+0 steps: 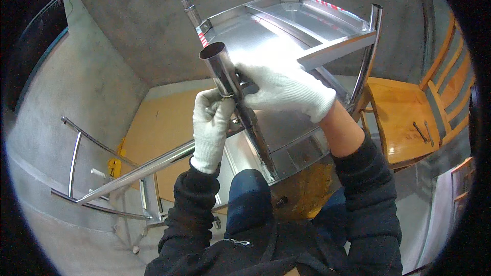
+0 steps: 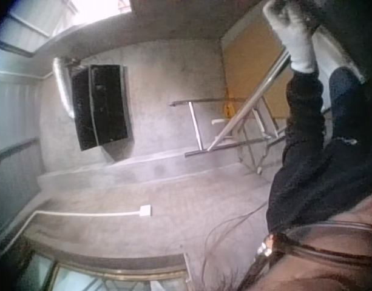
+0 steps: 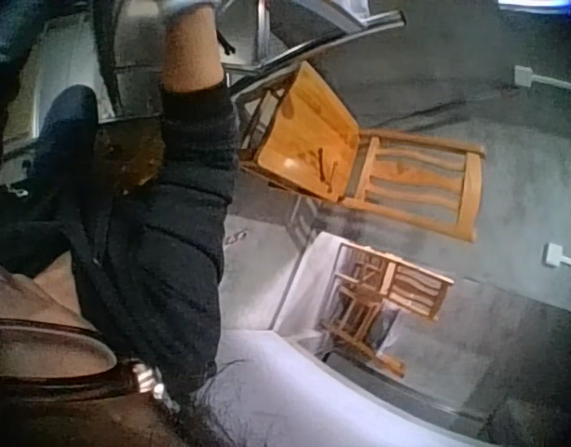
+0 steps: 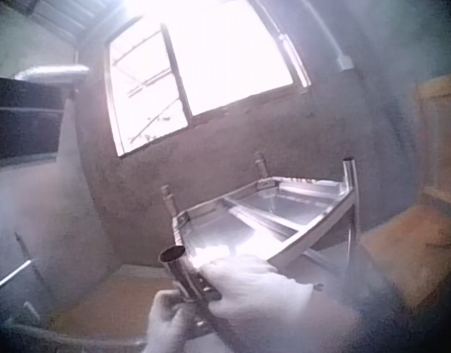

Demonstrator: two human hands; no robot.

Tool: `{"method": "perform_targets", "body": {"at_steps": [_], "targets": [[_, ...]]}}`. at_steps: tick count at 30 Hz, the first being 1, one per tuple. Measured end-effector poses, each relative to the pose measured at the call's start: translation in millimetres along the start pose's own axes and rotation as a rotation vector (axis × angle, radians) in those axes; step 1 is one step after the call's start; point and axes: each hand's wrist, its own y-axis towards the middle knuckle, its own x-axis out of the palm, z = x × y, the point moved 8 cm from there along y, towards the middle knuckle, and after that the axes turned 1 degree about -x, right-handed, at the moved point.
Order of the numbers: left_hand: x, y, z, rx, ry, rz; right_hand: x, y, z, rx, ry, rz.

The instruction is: The person assembles a metal shelving unit by attaching a cylindrical metal pole to the frame. They use a wrench to tighten a bolt, securing the pole in place.

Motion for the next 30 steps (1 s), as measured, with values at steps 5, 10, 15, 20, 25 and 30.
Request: {"method": "perform_targets", "body": {"at_steps": [5, 10, 15, 20, 25, 30], "targets": [[10.1, -3.0, 2.3, -0.060, -0.119, -0.034, -4.5, -6.8, -1.1, 0.019, -0.101, 0.024], [5.4, -8.7, 20.2, 0.218, 0.110, 0.122, -2.0, -5.0, -5.6, 0.016, -0.129, 0.026], [1.5, -15.1, 21.4, 0.330, 0.300, 0.219, -2.3, -7.6, -5.3, 0.012, -0.176, 0.027], [6.6, -18.9, 37.2, 0.528, 0.557, 0.225, -1.7, -8.9, -5.8, -0.003, -0.170, 0.065], [3.1, -14.4, 40.8, 0.574, 0.656, 0.124, -2.2, -10.1, -8.0, -0.020, -0.177, 0.097], [2.1, -9.4, 30.8, 0.323, 0.330, 0.194, -3.7, -9.3, -11.4, 0.006, -0.187, 0.110]]}}
